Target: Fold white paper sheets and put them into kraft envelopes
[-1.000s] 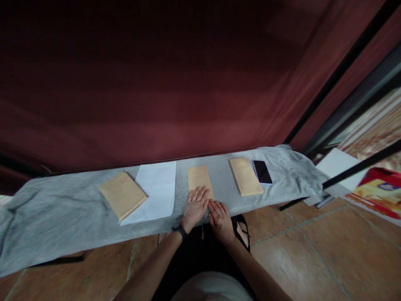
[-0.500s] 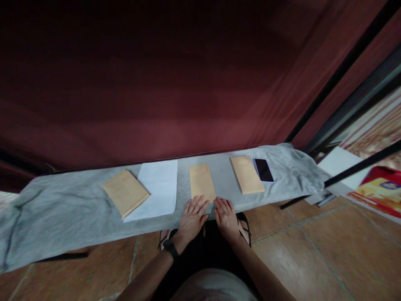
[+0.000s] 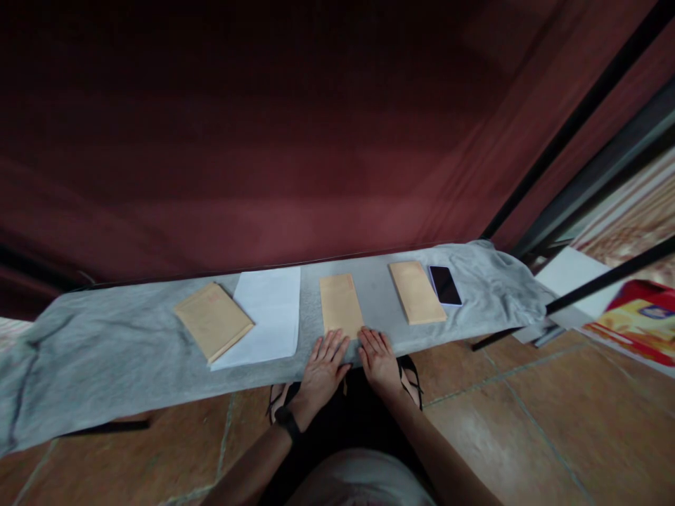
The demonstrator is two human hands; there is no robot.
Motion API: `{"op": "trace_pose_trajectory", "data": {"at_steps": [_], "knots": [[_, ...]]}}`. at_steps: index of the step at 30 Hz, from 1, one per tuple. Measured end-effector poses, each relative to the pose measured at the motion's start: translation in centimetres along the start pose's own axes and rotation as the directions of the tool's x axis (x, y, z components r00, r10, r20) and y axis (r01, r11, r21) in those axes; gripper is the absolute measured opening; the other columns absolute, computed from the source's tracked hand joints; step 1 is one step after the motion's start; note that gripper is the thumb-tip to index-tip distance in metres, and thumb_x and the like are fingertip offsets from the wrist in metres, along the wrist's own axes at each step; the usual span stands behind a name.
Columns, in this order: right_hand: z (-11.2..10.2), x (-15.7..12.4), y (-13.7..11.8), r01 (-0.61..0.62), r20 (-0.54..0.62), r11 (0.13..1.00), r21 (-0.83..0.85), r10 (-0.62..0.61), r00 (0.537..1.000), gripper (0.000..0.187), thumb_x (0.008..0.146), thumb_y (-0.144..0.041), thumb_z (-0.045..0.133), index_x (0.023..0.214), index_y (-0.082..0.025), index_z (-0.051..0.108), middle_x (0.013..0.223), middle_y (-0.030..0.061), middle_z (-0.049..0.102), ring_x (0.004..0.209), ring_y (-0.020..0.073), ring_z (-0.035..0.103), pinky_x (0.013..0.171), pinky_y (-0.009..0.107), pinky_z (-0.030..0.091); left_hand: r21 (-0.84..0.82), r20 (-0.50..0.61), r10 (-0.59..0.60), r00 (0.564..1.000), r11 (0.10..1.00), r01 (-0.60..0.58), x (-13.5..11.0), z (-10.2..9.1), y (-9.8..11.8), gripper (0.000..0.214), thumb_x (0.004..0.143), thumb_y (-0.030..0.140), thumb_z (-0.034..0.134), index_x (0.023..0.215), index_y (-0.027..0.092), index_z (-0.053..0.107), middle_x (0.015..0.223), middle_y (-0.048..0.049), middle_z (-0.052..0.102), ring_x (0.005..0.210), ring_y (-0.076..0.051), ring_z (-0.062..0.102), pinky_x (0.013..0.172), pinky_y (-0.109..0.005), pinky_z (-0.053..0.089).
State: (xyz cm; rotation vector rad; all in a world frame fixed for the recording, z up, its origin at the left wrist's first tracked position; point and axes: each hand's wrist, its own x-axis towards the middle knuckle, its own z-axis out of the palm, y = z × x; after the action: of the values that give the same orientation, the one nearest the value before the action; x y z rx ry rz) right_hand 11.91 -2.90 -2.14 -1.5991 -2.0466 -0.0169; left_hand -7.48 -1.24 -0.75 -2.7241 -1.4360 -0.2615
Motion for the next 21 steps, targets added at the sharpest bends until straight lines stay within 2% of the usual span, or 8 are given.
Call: {"op": "trace_pose_trajectory", "data": {"at_steps": [4,9,13,17,19,21], "knots": [[-0.6,-0.3,0.9,0.0,-0.011,1.0,-0.024,0.0,1.0,0.043,0.104,-0.026,0.039,0.141,-0.014,0.057,0.143,0.0109,0.06,0.135,0.024,0.052,0.119,0.045,0.031,0.021,-0.021,-0.017,1.0,1.0,0.018,-0.4,0.0,0.2,0.059,0.097,0.033,0.053,0.153,0.021,0.04,0.162,-0.0094,0.034,0.151,-0.027,0.027,0.122,-0.049,0.031],[-0.9,-0.1,0.6,-0.031,-0.032,0.999,-0.029,0.03,0.999,0.041,0.102,-0.023,0.039,0.138,-0.015,0.059,0.14,0.0112,0.062,0.13,0.0254,0.053,0.117,0.045,0.031,0.043,-0.063,-0.051,0.997,0.998,0.054,-1.0,0.3,0.4,0.062,0.096,0.033,0.055,0.153,0.019,0.038,0.162,-0.0153,0.034,0.15,-0.031,0.03,0.119,-0.05,0.036],[-0.9,1.1,-0.5,-0.163,-0.004,0.985,-0.064,0.163,0.987,0.036,0.099,-0.02,0.044,0.13,-0.017,0.063,0.132,0.0122,0.065,0.116,0.0267,0.058,0.102,0.043,0.04,0.066,-0.082,-0.054,0.995,0.996,0.059,-1.0,0.5,0.6,0.063,0.094,0.03,0.057,0.153,0.017,0.039,0.16,-0.0184,0.036,0.149,-0.032,0.033,0.118,-0.05,0.036],[-0.8,2.8,-1.3,-0.297,0.027,0.951,-0.087,0.3,0.954,0.03,0.096,-0.021,0.051,0.121,-0.018,0.067,0.121,0.0133,0.067,0.108,0.0283,0.058,0.092,0.041,0.043,0.079,-0.114,-0.055,0.992,0.995,0.064,-0.9,0.7,0.8,0.061,0.093,0.029,0.058,0.151,0.015,0.043,0.16,-0.02,0.036,0.148,-0.034,0.035,0.118,-0.05,0.035],[-0.6,3.5,-1.3,-0.37,0.017,0.929,-0.026,0.371,0.929,0.025,0.094,-0.02,0.053,0.113,-0.019,0.069,0.115,0.013,0.068,0.105,0.028,0.058,0.09,0.04,0.043,0.083,-0.131,-0.061,0.989,0.994,0.072,-0.9,0.9,1.0,0.059,0.093,0.03,0.058,0.149,0.015,0.046,0.16,-0.0202,0.035,0.147,-0.035,0.035,0.119,-0.05,0.034],[-0.4,4.1,-1.1,-0.449,0.014,0.88,0.152,0.452,0.892,0.021,0.09,-0.019,0.055,0.105,-0.019,0.07,0.11,0.0133,0.068,0.105,0.0283,0.059,0.09,0.04,0.044,0.088,-0.143,-0.072,0.987,0.993,0.085,-0.8,1.1,1.2,0.058,0.094,0.031,0.056,0.149,0.014,0.046,0.16,-0.0205,0.035,0.147,-0.035,0.035,0.118,-0.052,0.034]]}}
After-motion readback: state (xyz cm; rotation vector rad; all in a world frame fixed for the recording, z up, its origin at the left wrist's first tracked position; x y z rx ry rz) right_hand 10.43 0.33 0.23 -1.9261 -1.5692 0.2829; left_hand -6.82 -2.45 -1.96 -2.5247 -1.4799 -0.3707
